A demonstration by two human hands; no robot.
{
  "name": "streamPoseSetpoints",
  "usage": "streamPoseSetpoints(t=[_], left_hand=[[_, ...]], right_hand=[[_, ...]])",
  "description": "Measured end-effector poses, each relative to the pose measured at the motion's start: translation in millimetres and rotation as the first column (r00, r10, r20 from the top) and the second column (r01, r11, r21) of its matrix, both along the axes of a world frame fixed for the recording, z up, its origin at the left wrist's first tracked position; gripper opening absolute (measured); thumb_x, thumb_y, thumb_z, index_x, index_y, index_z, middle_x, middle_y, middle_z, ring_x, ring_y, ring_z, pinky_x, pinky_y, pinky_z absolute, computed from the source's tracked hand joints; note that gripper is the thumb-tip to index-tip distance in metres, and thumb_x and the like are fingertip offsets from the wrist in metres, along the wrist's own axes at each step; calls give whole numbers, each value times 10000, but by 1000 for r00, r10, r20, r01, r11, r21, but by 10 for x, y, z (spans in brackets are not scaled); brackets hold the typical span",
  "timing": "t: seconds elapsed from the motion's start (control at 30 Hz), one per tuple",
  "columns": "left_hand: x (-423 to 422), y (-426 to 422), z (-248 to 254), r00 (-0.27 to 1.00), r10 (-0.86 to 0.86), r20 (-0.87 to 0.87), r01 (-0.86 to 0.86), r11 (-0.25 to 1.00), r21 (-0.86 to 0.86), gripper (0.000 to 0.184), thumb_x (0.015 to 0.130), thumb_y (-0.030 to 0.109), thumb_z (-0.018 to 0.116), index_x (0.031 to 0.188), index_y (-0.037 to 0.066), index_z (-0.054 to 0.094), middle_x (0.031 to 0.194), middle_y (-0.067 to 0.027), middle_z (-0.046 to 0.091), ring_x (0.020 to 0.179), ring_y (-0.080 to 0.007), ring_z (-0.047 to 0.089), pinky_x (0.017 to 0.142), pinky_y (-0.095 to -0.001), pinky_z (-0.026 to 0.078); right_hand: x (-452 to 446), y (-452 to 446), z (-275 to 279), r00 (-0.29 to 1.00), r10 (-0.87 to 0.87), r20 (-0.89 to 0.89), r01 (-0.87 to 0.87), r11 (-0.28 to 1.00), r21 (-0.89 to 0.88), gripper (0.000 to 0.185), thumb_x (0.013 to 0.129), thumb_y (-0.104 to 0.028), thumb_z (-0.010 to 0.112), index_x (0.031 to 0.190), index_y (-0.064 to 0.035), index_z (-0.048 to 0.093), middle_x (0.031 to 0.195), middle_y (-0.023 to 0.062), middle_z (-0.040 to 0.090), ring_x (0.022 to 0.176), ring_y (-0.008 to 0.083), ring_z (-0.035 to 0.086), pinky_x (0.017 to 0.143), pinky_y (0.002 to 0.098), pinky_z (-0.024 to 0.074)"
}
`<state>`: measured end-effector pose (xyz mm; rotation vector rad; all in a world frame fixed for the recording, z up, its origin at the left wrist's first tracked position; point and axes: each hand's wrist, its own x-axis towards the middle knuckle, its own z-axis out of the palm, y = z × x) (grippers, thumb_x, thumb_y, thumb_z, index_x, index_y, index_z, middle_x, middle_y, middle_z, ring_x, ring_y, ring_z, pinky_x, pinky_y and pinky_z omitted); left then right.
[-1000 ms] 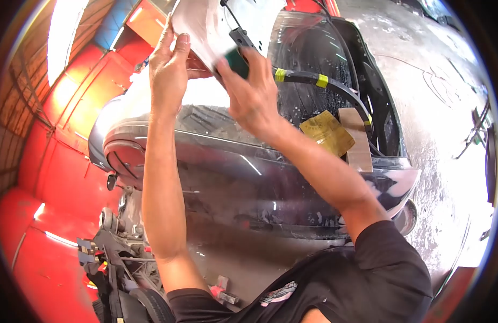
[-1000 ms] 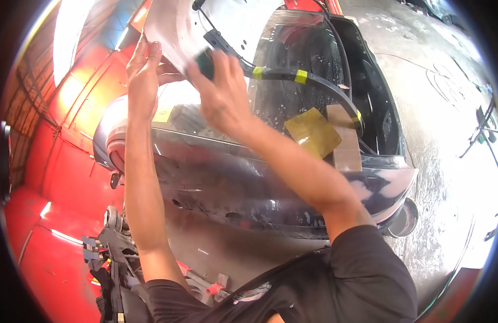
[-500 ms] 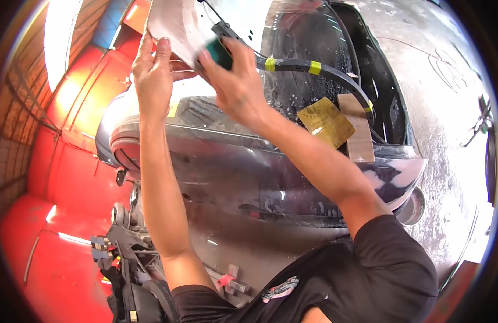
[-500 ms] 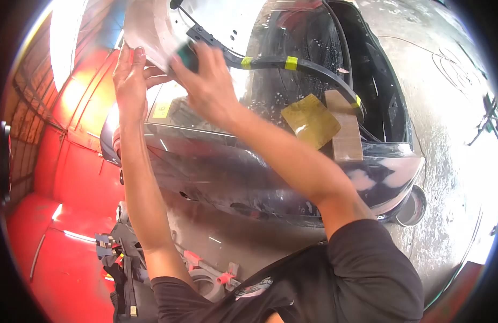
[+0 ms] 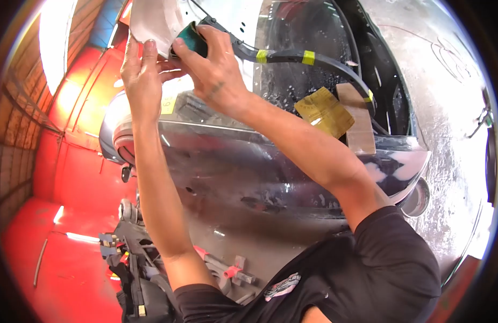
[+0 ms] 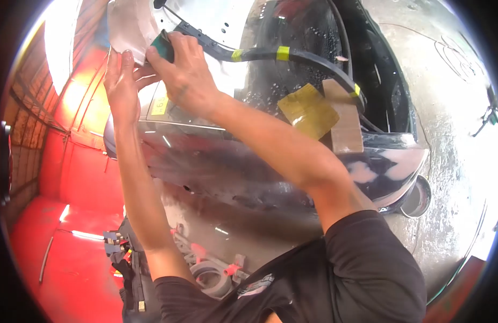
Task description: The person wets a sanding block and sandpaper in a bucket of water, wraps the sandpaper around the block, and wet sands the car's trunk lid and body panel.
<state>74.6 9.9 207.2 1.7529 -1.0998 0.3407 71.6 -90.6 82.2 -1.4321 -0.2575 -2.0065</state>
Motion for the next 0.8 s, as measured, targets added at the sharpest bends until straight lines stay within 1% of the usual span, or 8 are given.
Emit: streamPoseSetpoints(t=[0.17,0.2,0.27,0.37,0.43,0.53,0.67,0.8], left_hand=[[-88,-51,4,999,42,-12,-42,999,-8,507,1131,201,499,1582,10,369,931,-181,713,762,-267,771,630,-393,685],[-128,-58,3,997,74,-4,-74,997,13,506,1129,205,499,1572,-5,372,1017,-191,700,811,-282,772,657,-394,690],[-217,-97,24,991,131,21,-132,990,52,508,1126,212,500,1553,-35,379,1188,-210,675,909,-311,776,711,-396,700],[-191,-86,41,989,144,-28,-143,989,31,514,1119,186,521,1528,-89,373,992,-200,708,785,-270,768,646,-377,688],[-222,-66,60,978,205,-28,-202,977,69,487,1110,183,547,1480,-106,417,1001,-193,703,777,-263,762,647,-368,688],[-270,-43,73,968,247,-50,-240,963,123,418,1097,183,584,1370,-126,511,999,-179,701,761,-241,752,647,-350,685],[-289,-58,79,958,270,-94,-258,958,123,370,1100,172,574,1318,-126,547,994,-180,710,752,-226,750,652,-344,685],[-289,-80,79,950,290,-115,-279,955,103,326,1104,158,559,1275,-119,568,985,-174,717,725,-207,740,654,-342,685]], right_hand=[[-339,76,-1103,967,102,-235,-99,995,26,634,798,17,734,1411,-103,630,1370,319,524,1190,500,557,1017,532,483],[-449,90,-1148,948,142,-286,-135,990,46,629,821,11,732,1429,-105,620,1387,319,523,1209,503,557,1028,531,482],[-550,65,-1128,914,278,-296,-247,959,136,593,870,-10,721,1444,-100,600,1392,302,531,1222,498,554,1031,530,482],[-663,-68,-811,899,385,-209,-351,918,183,566,919,-39,712,1464,-95,573,1399,279,537,1235,489,549,1034,532,480],[-615,-116,-592,890,423,-169,-396,902,173,534,919,-57,726,1435,-77,588,1403,274,537,1245,483,539,1035,526,478],[-409,-150,-430,925,357,-128,-323,919,227,477,914,-59,729,1380,-70,625,1397,274,539,1234,471,540,1035,522,478],[-96,-145,-517,980,178,-87,-163,975,149,514,799,-33,766,1305,-79,691,1361,305,547,1165,462,562,1003,539,487],[-112,-74,-670,968,237,-80,-221,961,169,510,758,25,713,1258,-73,713,1345,330,546,1133,462,568,936,559,477]])
